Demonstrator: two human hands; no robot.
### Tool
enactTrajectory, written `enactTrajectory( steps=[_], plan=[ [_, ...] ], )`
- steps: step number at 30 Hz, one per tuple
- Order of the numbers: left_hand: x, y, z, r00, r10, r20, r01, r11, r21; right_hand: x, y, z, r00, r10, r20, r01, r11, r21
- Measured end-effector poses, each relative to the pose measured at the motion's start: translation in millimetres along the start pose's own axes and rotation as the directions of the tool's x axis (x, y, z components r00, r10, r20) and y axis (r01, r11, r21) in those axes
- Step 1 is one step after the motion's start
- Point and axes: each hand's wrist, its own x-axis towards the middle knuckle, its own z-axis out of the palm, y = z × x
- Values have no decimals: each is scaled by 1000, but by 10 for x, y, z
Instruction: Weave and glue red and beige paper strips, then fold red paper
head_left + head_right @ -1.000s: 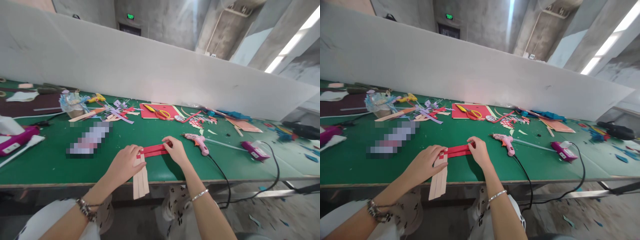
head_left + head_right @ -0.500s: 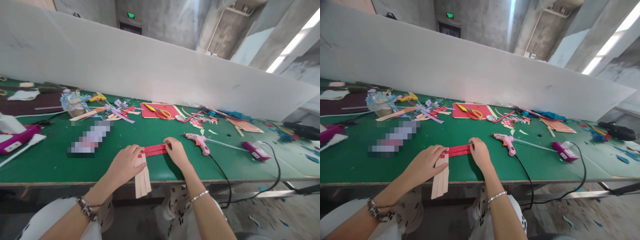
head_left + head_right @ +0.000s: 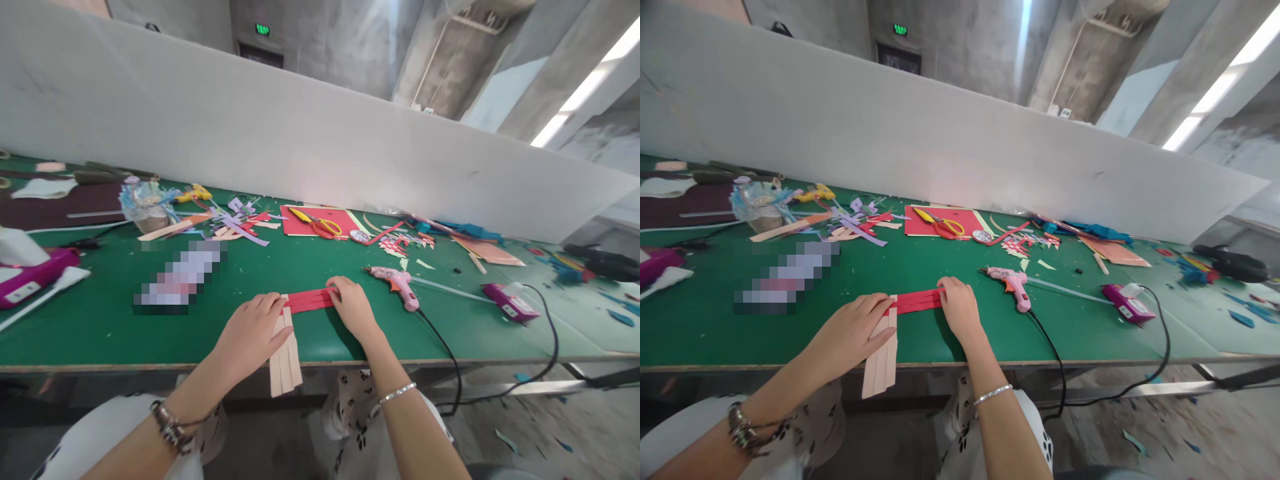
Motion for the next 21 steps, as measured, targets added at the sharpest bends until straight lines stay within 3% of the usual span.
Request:
enactTrajectory(
  steps=[11,21],
  plan=[
    [-71,19,48,999,32,-26,-31,999,19,12,-55,5,999,-37,29,44,957,-287],
    [-71,15,44,998,58,-35,-58,998,4,1,-40,-5,999,-51,-7,46,947,-318]
  ],
)
